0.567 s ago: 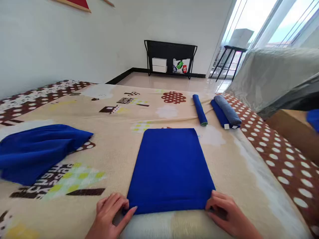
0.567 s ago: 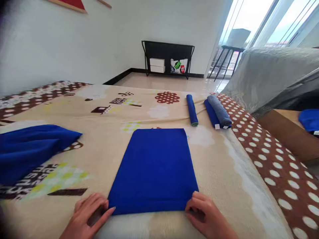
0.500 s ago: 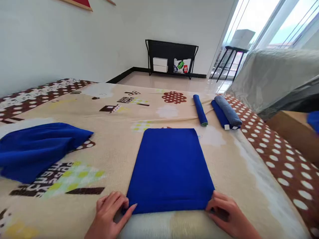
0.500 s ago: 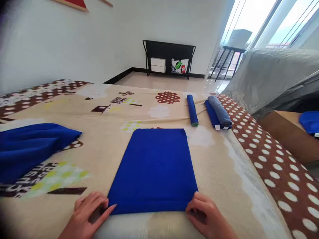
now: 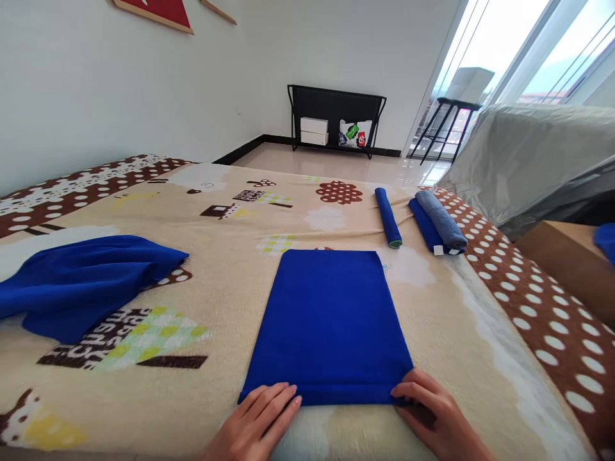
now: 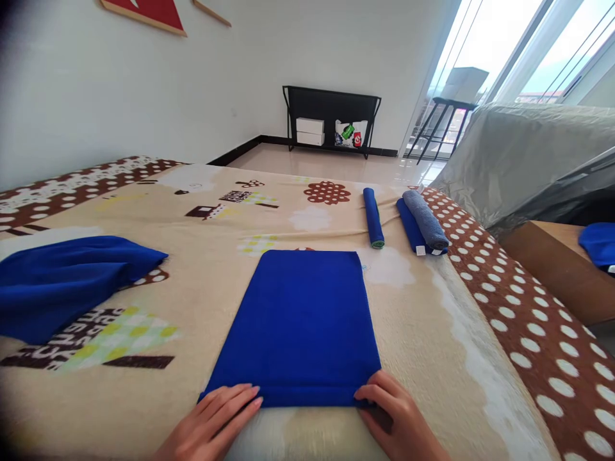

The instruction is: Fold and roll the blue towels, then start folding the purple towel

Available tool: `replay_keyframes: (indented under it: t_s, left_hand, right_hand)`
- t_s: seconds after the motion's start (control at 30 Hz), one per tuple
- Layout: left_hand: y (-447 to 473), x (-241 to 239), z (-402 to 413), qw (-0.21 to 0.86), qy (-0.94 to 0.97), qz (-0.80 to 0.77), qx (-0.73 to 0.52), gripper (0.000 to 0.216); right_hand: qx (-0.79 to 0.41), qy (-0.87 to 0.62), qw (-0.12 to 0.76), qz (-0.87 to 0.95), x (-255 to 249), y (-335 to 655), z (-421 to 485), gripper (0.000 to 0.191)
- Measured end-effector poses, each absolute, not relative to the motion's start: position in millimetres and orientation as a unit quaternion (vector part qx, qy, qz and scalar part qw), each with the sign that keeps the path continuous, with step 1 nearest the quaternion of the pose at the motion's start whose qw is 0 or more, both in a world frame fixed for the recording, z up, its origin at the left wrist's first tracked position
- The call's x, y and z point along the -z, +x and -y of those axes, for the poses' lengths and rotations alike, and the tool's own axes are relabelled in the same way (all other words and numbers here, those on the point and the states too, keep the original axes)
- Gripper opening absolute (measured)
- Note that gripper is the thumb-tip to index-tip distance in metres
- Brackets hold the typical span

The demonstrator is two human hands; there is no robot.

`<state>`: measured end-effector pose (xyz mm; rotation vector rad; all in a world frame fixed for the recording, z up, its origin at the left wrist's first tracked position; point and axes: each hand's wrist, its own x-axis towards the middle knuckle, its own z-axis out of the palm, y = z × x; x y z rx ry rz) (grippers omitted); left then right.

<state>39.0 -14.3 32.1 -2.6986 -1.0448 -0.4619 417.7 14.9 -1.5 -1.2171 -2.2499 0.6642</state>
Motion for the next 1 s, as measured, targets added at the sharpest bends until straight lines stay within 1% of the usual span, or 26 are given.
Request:
replay_keyframes:
  t_s: [0.1,0.2,0.3,0.4,0.5,0.6,0.83,1.0]
  left_hand:
    - [16.6,-24.9,13.0,0.114,-0.908,0.373,0.153,0.052]
    - [-7.8,-22.4,15.4,0.138,-0.899,0.383,0.161,0.048]
    - [-19.5,-24.4,17.4,0.157,-0.890,0.393,0.171,0.042]
    - [-14.7,-26.6,17.7,0.139,-0.870,0.428,0.201,0.037]
    - [-3.3,-25.4,17.5,0.114,-0.834,0.472,0.263,0.032]
    - [3.3,-20.2,17.8,0.112,-0.806,0.493,0.308,0.029]
    - [-0.9,-13.5,19.4,0.116,-0.820,0.487,0.277,0.031]
    - [-8.3,-28.5,21.8,0.135,-0.835,0.457,0.275,0.028]
  right_hand:
    - [-0.174,-0.438,0.276,0.838,4.3,428.2,-10.5,0.024]
    - [-0.115,-0.446,0.290,0.839,6.0,440.2,-7.3,0.026]
    - [-0.092,-0.449,0.286,0.841,5.5,446.3,-7.3,0.024]
    - [-0.083,-0.449,0.284,0.843,4.3,446.6,-9.2,0.022]
    - [-0.072,-0.456,0.285,0.840,5.1,445.5,-10.6,0.019]
    - [-0.063,-0.465,0.285,0.836,9.3,445.4,-10.8,0.016]
    - [-0.054,-0.485,0.276,0.828,15.9,447.7,-10.2,0.014]
    - [-0.117,-0.475,0.242,0.838,-4.8,451.7,-6.7,0.014]
